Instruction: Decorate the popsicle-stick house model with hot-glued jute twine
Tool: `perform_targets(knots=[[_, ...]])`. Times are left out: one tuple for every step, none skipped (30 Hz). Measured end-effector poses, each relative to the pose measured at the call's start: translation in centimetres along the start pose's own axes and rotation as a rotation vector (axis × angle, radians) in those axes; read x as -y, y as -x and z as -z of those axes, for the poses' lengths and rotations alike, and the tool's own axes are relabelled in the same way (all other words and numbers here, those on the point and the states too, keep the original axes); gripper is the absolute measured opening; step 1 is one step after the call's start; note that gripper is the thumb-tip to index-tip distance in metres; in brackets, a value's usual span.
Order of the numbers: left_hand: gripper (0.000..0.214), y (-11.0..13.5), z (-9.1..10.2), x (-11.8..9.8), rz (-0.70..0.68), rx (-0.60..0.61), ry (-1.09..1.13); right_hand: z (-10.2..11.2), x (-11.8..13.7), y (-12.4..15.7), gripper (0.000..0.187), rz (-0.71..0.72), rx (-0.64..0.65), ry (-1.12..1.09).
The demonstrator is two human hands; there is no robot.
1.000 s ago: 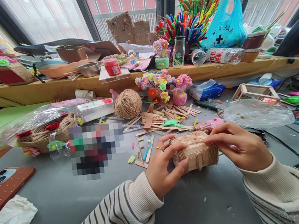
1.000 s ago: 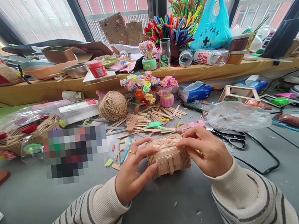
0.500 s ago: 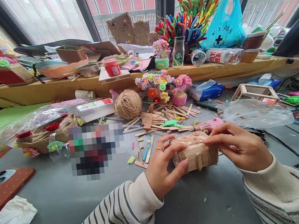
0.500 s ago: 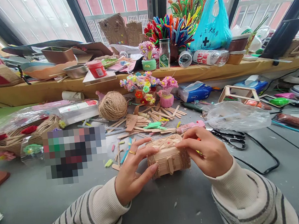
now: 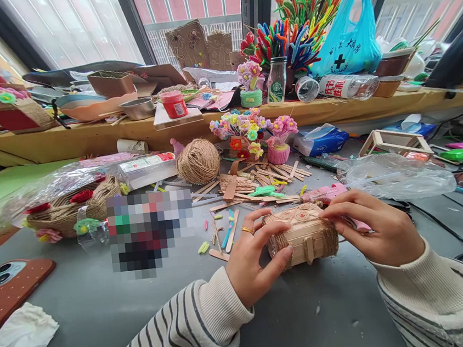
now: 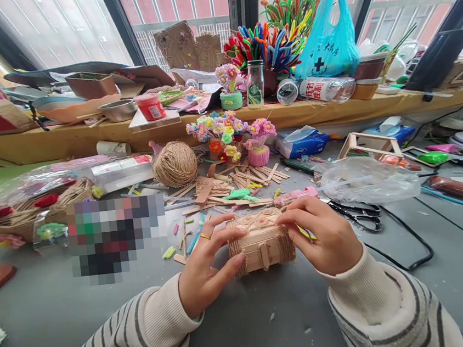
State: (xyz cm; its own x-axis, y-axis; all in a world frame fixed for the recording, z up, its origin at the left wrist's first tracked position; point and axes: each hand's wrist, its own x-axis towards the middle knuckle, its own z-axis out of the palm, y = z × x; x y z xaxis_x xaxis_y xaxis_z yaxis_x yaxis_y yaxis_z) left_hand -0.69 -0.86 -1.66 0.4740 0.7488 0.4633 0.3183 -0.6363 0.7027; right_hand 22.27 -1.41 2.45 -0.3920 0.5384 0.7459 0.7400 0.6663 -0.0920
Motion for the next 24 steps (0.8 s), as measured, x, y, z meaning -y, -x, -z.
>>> perform_targets(knots=[[0.026, 0.0, 0.02, 0.0, 0.001, 0.0, 0.001, 0.0, -0.03, 0.03, 0.015, 0.002, 0.004, 0.003], [0.026, -0.01, 0.05, 0.0, 0.001, -0.001, 0.001, -0.01, -0.06, 0.06, 0.015, 0.005, 0.009, 0.004], [0.026, -0.03, 0.07, 0.01, 0.001, -0.001, 0.002, -0.03, -0.1, 0.09, 0.016, 0.008, 0.013, 0.004], [0.027, -0.04, 0.09, 0.01, 0.0, -0.001, 0.002, -0.07, -0.13, 0.11, 0.016, 0.011, 0.014, 0.002], [0.027, -0.06, 0.1, 0.02, 0.0, -0.001, 0.001, -0.11, -0.15, 0.13, 0.016, 0.012, 0.013, 0.0], [0.027, -0.07, 0.11, 0.02, 0.002, 0.001, 0.0, -0.15, -0.16, 0.14, 0.017, 0.012, 0.011, -0.002], [0.027, -0.08, 0.11, 0.01, 0.005, 0.004, -0.002, -0.18, -0.17, 0.13, 0.017, 0.012, 0.009, -0.003], [0.027, -0.08, 0.11, 0.0, 0.009, 0.006, -0.003, -0.21, -0.16, 0.13, 0.017, 0.011, 0.009, -0.004], [0.027, -0.09, 0.11, -0.01, 0.014, 0.007, -0.004, -0.22, -0.15, 0.12, 0.017, 0.01, 0.012, -0.004], [0.027, -0.09, 0.1, -0.03, 0.017, 0.006, -0.003, -0.22, -0.13, 0.12, 0.017, 0.009, 0.015, -0.003], [0.027, -0.1, 0.1, -0.04, 0.018, 0.004, -0.002, -0.21, -0.1, 0.11, 0.017, 0.01, 0.017, -0.001], [0.027, -0.1, 0.09, -0.05, 0.018, 0.0, 0.0, -0.2, -0.08, 0.12, 0.017, 0.01, 0.019, 0.001], [0.027, -0.11, 0.08, -0.05, 0.016, -0.003, 0.001, -0.18, -0.06, 0.12, 0.017, 0.009, 0.019, 0.005], [0.027, -0.11, 0.08, -0.05, 0.013, -0.005, 0.001, -0.17, -0.04, 0.13, 0.017, 0.007, 0.017, 0.009], [0.027, -0.12, 0.08, -0.05, 0.01, -0.006, 0.0, -0.16, -0.02, 0.14, 0.017, 0.003, 0.013, 0.012], [0.027, -0.12, 0.09, -0.04, 0.009, -0.007, -0.001, -0.15, -0.01, 0.15, 0.017, -0.001, 0.01, 0.011], [0.027, -0.12, 0.1, -0.03, 0.011, -0.006, -0.002, -0.16, -0.01, 0.16, 0.017, -0.004, 0.007, 0.008], [0.027, -0.12, 0.12, -0.02, 0.015, -0.004, -0.002, -0.17, 0.0, 0.17, 0.016, -0.008, 0.001, 0.004], [0.027, -0.12, 0.13, -0.01, 0.019, -0.001, -0.001, -0.19, 0.01, 0.19, 0.016, -0.012, -0.005, 0.001], [0.027, -0.12, 0.14, -0.01, 0.023, 0.002, -0.001, -0.21, 0.01, 0.21, 0.015, -0.018, -0.01, 0.001], [0.027, -0.12, 0.15, -0.02, 0.027, 0.005, 0.0, -0.24, 0.01, 0.24, 0.014, -0.027, -0.013, 0.004], [0.028, -0.12, 0.15, -0.04, 0.028, 0.009, 0.0, -0.26, 0.01, 0.27, 0.015, -0.036, -0.015, 0.009], [0.028, -0.13, 0.15, -0.06, 0.028, 0.01, -0.001, -0.28, 0.01, 0.29, 0.015, -0.044, -0.015, 0.013], [0.028, -0.14, 0.14, -0.09, 0.03, 0.01, 0.0, -0.3, 0.01, 0.32, 0.016, -0.049, -0.013, 0.016]])
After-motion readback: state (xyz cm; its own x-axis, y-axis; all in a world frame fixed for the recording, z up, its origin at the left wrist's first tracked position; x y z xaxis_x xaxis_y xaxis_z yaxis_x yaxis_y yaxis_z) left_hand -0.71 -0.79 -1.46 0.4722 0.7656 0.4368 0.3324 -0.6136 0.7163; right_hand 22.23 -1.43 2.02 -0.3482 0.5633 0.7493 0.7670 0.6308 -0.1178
